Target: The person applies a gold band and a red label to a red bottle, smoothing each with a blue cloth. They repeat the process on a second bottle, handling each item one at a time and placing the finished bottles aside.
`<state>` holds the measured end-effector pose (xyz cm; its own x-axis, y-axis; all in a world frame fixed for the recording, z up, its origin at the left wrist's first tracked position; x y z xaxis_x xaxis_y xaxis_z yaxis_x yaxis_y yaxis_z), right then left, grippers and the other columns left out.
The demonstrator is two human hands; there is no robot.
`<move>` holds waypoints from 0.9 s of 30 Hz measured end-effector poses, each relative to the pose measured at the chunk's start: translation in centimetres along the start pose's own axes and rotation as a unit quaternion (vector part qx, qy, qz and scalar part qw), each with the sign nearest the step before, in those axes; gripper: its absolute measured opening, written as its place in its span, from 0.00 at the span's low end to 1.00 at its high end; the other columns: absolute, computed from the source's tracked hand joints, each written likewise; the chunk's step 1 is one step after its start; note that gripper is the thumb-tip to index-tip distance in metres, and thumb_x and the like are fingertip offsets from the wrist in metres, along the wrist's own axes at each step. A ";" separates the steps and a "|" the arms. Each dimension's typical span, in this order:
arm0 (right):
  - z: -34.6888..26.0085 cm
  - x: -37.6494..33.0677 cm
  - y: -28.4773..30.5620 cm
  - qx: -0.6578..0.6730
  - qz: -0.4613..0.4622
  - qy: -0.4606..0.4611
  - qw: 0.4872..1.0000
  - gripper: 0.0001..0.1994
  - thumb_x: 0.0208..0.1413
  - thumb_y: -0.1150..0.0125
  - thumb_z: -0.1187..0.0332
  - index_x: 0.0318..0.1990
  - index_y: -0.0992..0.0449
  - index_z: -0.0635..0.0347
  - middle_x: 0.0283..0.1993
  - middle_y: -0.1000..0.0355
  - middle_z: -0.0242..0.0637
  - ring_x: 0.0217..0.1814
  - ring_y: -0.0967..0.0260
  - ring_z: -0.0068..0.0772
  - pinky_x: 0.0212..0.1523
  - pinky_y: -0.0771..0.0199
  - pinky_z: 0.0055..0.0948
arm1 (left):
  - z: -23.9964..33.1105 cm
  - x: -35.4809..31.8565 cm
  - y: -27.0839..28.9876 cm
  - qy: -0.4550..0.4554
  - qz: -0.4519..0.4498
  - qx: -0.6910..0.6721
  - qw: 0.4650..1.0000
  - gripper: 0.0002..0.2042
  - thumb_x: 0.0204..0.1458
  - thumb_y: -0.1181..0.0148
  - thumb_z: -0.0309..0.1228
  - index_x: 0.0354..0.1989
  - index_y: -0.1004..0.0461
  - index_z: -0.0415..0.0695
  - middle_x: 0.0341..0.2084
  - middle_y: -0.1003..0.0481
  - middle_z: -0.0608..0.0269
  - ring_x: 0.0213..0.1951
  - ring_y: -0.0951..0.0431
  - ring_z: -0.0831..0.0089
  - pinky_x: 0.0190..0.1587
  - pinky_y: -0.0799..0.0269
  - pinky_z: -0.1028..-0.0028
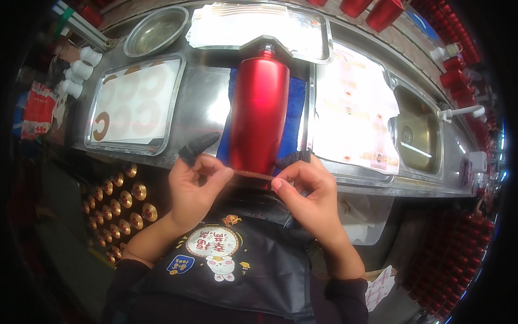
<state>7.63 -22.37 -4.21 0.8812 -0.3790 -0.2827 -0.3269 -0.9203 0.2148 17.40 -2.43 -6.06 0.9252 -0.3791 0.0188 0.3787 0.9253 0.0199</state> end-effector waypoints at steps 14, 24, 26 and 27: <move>1.1 0.4 -0.8 0.024 0.009 0.005 1.000 0.05 0.57 0.36 0.75 0.30 0.25 0.61 0.22 0.33 0.23 0.17 0.42 0.09 0.18 0.47 0.15 | 0.9 2.1 -2.0 -0.169 -0.115 0.223 0.953 0.43 0.42 0.25 0.28 0.71 0.39 0.42 0.65 0.34 0.46 0.66 0.32 0.49 0.72 0.45 0.54; 2.4 -0.4 0.3 0.107 -0.002 -0.066 0.992 0.04 0.57 0.36 0.76 0.30 0.24 0.63 0.25 0.28 0.24 0.25 0.36 0.09 0.27 0.42 0.13 | -2.2 2.3 -2.8 -0.008 -0.181 -0.057 0.982 0.47 0.53 0.26 0.34 0.76 0.53 0.34 0.74 0.45 0.45 0.74 0.43 0.61 0.72 0.47 0.65; 1.9 -0.4 0.5 0.103 0.002 -0.048 0.994 0.04 0.57 0.38 0.76 0.30 0.25 0.63 0.23 0.31 0.25 0.21 0.40 0.10 0.23 0.45 0.15 | -2.1 2.3 -3.0 -0.034 -0.164 -0.028 0.985 0.48 0.53 0.26 0.34 0.76 0.53 0.35 0.74 0.45 0.44 0.74 0.43 0.60 0.73 0.47 0.65; 1.5 -0.5 0.6 0.095 0.005 -0.029 0.995 0.05 0.57 0.39 0.75 0.30 0.27 0.63 0.20 0.33 0.25 0.18 0.43 0.11 0.20 0.47 0.16 | -2.0 2.3 -3.1 -0.045 -0.157 -0.009 0.987 0.48 0.53 0.26 0.34 0.76 0.54 0.35 0.74 0.45 0.44 0.74 0.43 0.60 0.73 0.47 0.65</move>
<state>6.48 -22.89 -5.33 0.8582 -0.3886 -0.3353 -0.3992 -0.9160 0.0397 18.40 -6.09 -8.05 0.7563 -0.6460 0.1030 0.6476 0.7617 0.0218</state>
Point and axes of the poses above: each hand's wrist, its own x-axis towards the middle knuckle, its own y-axis out of the back of the hand, z = x × y, the point moved 10 cm from there along x, towards the middle knuckle
